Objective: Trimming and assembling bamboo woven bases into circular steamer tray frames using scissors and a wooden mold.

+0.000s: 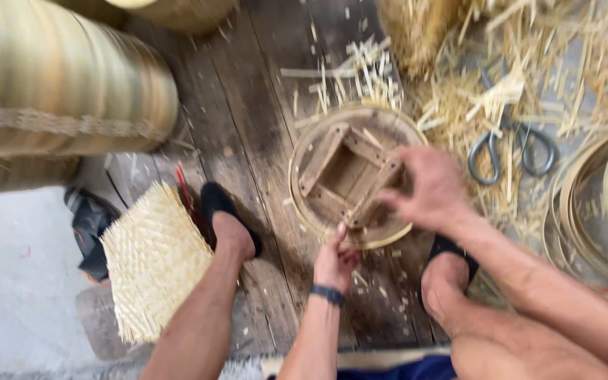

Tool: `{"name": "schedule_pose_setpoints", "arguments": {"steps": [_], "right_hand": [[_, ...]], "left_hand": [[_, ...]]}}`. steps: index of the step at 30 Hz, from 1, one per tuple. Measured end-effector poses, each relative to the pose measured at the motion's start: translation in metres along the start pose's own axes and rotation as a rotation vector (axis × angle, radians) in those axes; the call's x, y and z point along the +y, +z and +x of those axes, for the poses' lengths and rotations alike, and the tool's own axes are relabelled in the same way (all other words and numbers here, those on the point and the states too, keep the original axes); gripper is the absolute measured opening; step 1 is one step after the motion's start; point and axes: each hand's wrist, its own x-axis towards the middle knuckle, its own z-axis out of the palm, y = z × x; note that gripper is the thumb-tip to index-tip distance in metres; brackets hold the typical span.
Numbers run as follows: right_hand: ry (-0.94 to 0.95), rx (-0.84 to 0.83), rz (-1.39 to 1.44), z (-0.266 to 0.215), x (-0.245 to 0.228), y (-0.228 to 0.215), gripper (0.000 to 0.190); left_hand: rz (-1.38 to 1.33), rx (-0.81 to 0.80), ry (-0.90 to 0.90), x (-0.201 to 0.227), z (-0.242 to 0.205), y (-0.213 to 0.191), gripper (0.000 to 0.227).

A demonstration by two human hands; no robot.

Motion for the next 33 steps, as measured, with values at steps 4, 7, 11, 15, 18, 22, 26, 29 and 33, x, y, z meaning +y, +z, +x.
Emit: {"name": "schedule_pose_setpoints", "arguments": {"steps": [4,7,11,15,18,22,26,29,33], "right_hand": [[-0.483,-0.158,-0.167,0.047,-0.034,0.007,0.080],[-0.238,-0.389,-0.030,0.055,-0.048,0.008,0.045],[0.200,-0.299,0.706,0.054,-0.063,0.008,0.074],[0.323,-0.069,1.207,0.026,-0.062,0.024,0.085],[0.458,-0.003,1.542,0.026,-0.068,-0.006,0.084],[0.586,0.068,1.691,-0.014,0.058,0.022,0.080],[0.553,0.110,1.765,-0.026,0.099,0.048,0.079],[0.611,0.150,1.816,-0.045,0.105,0.061,0.077],[0.793,0.014,1.827,-0.051,0.097,0.084,0.074]], "left_hand": [[0.420,0.331,0.366,0.045,-0.069,0.040,0.042],[0.489,0.267,0.920,0.076,-0.127,0.067,0.053],[0.504,-0.135,1.279,0.092,-0.164,0.105,0.083],[0.752,0.019,1.442,0.082,-0.150,0.103,0.083],[0.928,0.078,1.485,0.097,-0.129,0.107,0.085],[0.835,0.054,1.460,0.165,-0.111,0.090,0.086],[0.885,0.302,1.413,0.217,-0.091,0.056,0.076],[0.770,0.443,1.411,0.254,-0.074,0.019,0.071],[0.615,0.450,1.116,0.295,-0.081,0.014,0.078]]}}
